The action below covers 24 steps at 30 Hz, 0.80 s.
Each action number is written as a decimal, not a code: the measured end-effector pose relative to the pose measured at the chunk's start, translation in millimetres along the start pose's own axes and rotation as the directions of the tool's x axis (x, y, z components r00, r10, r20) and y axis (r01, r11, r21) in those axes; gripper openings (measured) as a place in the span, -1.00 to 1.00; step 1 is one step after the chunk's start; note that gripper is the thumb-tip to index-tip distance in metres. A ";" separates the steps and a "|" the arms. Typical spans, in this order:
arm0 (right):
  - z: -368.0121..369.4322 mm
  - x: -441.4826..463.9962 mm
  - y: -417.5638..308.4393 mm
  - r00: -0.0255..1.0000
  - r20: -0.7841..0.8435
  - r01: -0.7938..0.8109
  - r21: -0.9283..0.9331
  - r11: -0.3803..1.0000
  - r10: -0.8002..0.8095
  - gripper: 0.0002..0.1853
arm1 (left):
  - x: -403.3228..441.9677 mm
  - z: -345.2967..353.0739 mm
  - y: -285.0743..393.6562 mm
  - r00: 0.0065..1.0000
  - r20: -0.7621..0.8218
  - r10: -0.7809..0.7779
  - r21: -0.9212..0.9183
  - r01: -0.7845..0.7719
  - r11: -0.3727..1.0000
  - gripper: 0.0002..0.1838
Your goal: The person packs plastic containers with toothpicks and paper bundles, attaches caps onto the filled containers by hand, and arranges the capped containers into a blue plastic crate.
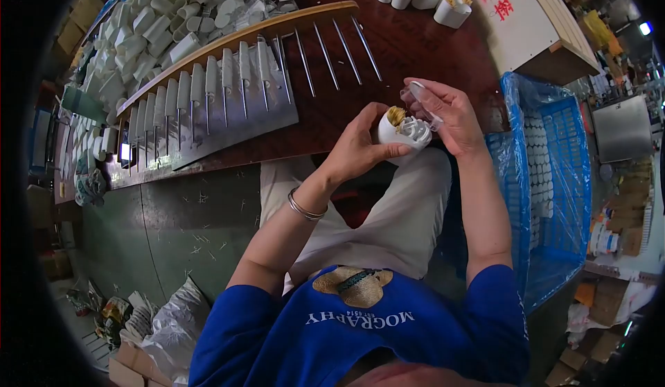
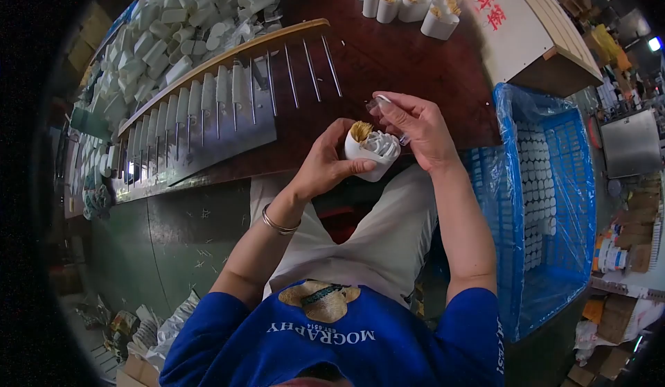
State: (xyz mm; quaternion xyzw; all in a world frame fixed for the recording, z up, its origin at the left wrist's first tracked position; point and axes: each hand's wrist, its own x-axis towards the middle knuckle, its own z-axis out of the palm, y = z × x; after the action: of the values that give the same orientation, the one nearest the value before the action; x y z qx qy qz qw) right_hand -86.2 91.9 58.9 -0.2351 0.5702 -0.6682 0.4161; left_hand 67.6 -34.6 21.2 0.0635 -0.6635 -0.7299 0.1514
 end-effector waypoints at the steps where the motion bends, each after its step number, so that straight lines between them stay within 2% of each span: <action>1: 3.3 -2.6 2.7 0.999 0.027 0.032 -0.042 0.999 -0.031 -0.54 | -0.8 0.4 -1.3 1.000 0.000 -0.006 -0.001 0.006 1.000 -0.32; 4: 10.6 -14.1 7.7 0.995 0.074 0.073 -0.118 0.990 -0.065 -0.56 | -2.0 1.6 -6.6 0.998 0.039 -0.044 -0.058 0.046 0.997 -0.31; 6: 16.3 -21.8 5.3 0.971 0.064 0.239 -0.361 0.901 -0.231 -0.58 | -4.0 3.6 -10.9 0.997 0.024 -0.077 -0.076 0.079 0.994 -0.31; 10: 20.4 -32.9 2.9 0.945 0.089 0.317 -0.482 0.817 -0.314 -0.58 | -6.6 9.2 -12.8 0.998 -0.013 -0.067 -0.133 0.065 0.989 -0.31; 12: 23.1 -38.3 0.3 0.915 0.134 0.366 -0.676 0.639 -0.382 -0.60 | -6.8 10.8 -11.9 0.998 -0.016 -0.053 -0.125 0.051 0.991 -0.34; 16: 27.3 -44.9 0.9 0.916 0.129 0.355 -0.704 0.616 -0.381 -0.62 | -8.2 14.1 -10.4 0.998 -0.007 -0.067 -0.171 0.064 0.983 -0.36; 18: 27.6 -45.3 3.3 0.921 0.109 0.339 -0.695 0.634 -0.373 -0.62 | -9.2 17.7 -5.6 0.991 -0.065 -0.119 -0.104 0.112 0.988 -0.39; 21: 27.6 -46.4 5.3 0.942 0.103 0.297 -0.698 0.651 -0.319 -0.61 | -12.0 20.6 -8.7 0.988 -0.100 -0.119 -0.077 0.111 0.991 -0.41; 22: 23.7 -46.3 6.2 0.945 0.094 0.286 -0.702 0.653 -0.312 -0.61 | -13.1 21.3 -9.9 0.986 -0.104 -0.131 -0.122 0.119 0.985 -0.42; 24: 11.3 -44.0 8.0 0.983 0.081 0.185 -0.393 0.901 -0.167 -0.57 | -14.3 20.8 -10.4 0.984 -0.095 -0.154 -0.193 0.133 0.972 -0.43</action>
State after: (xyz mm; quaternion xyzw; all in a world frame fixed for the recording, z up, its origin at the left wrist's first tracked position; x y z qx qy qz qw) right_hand -51.1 121.7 61.0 -0.3806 0.6613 -0.5671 0.3102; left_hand 73.6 -9.8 11.6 0.1367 -0.5768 -0.7932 0.1396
